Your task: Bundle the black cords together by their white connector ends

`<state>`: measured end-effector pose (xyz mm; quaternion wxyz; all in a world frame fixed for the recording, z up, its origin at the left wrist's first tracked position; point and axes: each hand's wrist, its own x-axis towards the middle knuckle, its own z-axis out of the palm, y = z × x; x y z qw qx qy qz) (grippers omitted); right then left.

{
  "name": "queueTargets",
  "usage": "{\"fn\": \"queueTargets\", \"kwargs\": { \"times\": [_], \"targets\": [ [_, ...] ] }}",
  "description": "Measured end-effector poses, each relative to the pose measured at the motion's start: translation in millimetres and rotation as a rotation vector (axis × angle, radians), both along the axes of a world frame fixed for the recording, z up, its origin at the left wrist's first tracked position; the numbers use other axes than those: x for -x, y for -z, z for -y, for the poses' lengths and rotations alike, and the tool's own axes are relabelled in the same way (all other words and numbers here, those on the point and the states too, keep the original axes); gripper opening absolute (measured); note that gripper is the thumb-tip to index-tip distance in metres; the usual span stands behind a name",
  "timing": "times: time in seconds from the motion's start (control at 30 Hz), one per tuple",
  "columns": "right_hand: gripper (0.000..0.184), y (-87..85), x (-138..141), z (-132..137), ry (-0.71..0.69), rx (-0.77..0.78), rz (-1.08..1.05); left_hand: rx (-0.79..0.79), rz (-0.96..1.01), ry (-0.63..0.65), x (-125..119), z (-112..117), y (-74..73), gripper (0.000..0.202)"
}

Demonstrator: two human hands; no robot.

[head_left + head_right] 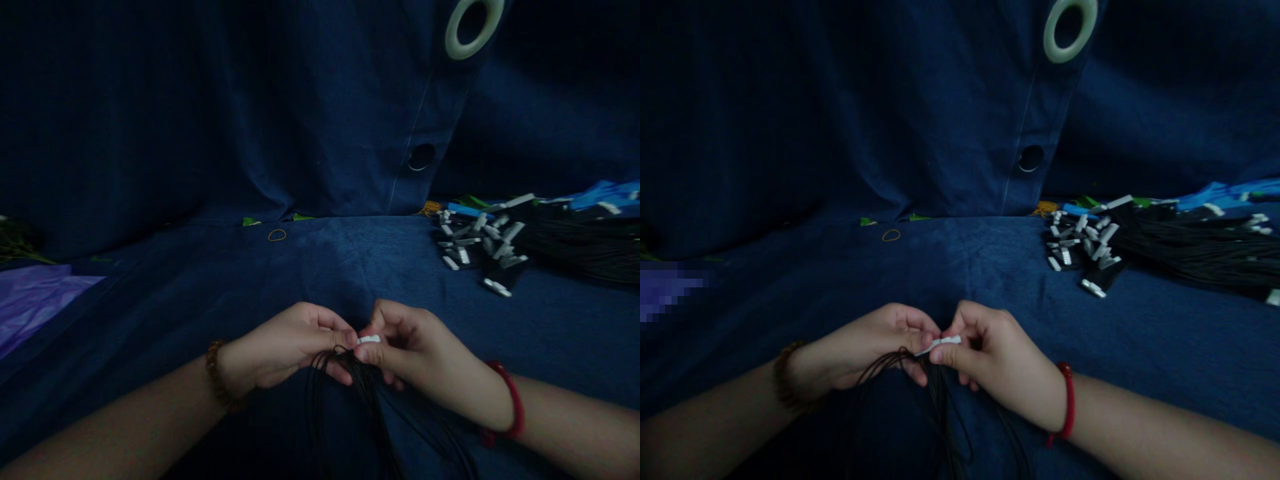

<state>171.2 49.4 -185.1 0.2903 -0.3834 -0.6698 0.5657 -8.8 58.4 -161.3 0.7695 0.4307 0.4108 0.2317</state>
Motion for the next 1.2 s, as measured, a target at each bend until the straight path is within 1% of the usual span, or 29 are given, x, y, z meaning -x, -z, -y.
{"fn": "queueTargets", "kwargs": {
  "times": [0.07, 0.17, 0.2, 0.23, 0.27, 0.3, 0.37, 0.4, 0.43, 0.47, 0.5, 0.53, 0.6, 0.67, 0.73, 0.8, 0.9, 0.97, 1.0, 1.13, 1.2],
  "targets": [
    [0.020, -2.6, -0.5, 0.7, -0.013, -0.058, 0.030, -0.017, -0.015, 0.002, -0.9, 0.8, -0.7, 0.012],
    [0.011, -11.7, -3.2, 1.4, -0.067, -0.170, 0.075, -0.024, 0.008, 0.005, 0.2, 0.6, 2.1, 0.012],
    [0.010, -15.5, -4.8, 1.6, -0.087, -0.205, 0.091, -0.022, 0.021, 0.004, 0.9, 0.1, 3.7, 0.011],
    [0.013, -19.4, -6.8, 1.7, -0.103, -0.264, 0.108, -0.019, 0.035, 0.003, 1.8, -0.4, 5.4, 0.011],
    [0.020, -22.9, -8.9, 1.8, -0.118, -0.360, 0.134, -0.017, 0.047, -0.001, 2.6, -0.9, 6.9, 0.010],
    [0.028, -26.0, -11.0, 2.0, -0.128, -0.493, 0.176, -0.016, 0.057, -0.006, 3.3, -1.2, 8.1, 0.010],
    [0.040, -30.0, -14.5, 2.9, -0.139, -0.849, 0.299, -0.018, 0.066, -0.018, 4.3, -1.2, 9.2, 0.010],
    [0.041, -31.0, -15.7, 3.6, -0.144, -1.037, 0.373, -0.018, 0.070, -0.025, 4.6, -1.0, 9.3, 0.010],
    [0.037, -31.5, -16.4, 4.7, -0.147, -1.193, 0.441, -0.017, 0.077, -0.031, 4.7, -0.8, 9.3, 0.010],
    [0.031, -31.6, -16.6, 6.1, -0.148, -1.297, 0.490, -0.017, 0.083, -0.036, 4.8, -0.6, 9.5, 0.011],
    [0.024, -31.3, -16.4, 7.8, -0.150, -1.362, 0.520, -0.016, 0.086, -0.039, 4.9, -0.6, 9.8, 0.011],
    [0.016, -31.0, -15.9, 9.7, -0.157, -1.392, 0.526, -0.016, 0.086, -0.042, 4.9, -0.7, 10.3, 0.011],
    [0.009, -30.4, -14.5, 13.7, -0.168, -1.383, 0.505, -0.019, 0.084, -0.050, 5.1, -1.2, 11.9, 0.010],
    [0.011, -30.0, -13.0, 17.2, -0.159, -1.338, 0.466, -0.025, 0.080, -0.061, 5.2, -1.5, 13.1, 0.011],
    [0.016, -30.2, -11.3, 19.4, -0.148, -1.265, 0.433, -0.033, 0.077, -0.064, 5.1, -0.8, 12.8, 0.014],
    [0.017, -30.7, -9.2, 19.7, -0.135, -1.156, 0.419, -0.042, 0.056, -0.069, 4.8, 1.1, 10.5, 0.017],
    [0.014, -31.6, -4.8, 16.5, -0.091, -1.042, 0.408, -0.123, 0.030, -0.066, 3.2, 4.8, 6.1, 0.019],
    [0.014, -32.2, -1.0, 12.7, -0.062, -0.988, 0.386, -0.189, 0.041, -0.034, 1.0, 6.0, 5.2, 0.019],
    [0.014, -32.6, 1.0, 10.7, -0.050, -0.935, 0.362, -0.202, 0.049, -0.014, -0.4, 6.0, 5.7, 0.016],
    [0.013, -33.6, 8.4, 3.5, 0.006, -0.638, 0.262, -0.215, 0.046, 0.052, -5.9, 3.9, 12.4, 0.003],
    [0.013, -32.4, 10.9, 0.8, 0.028, -0.555, 0.246, -0.223, 0.029, 0.074, -7.5, 3.4, 15.1, 0.001]
  ]
}}
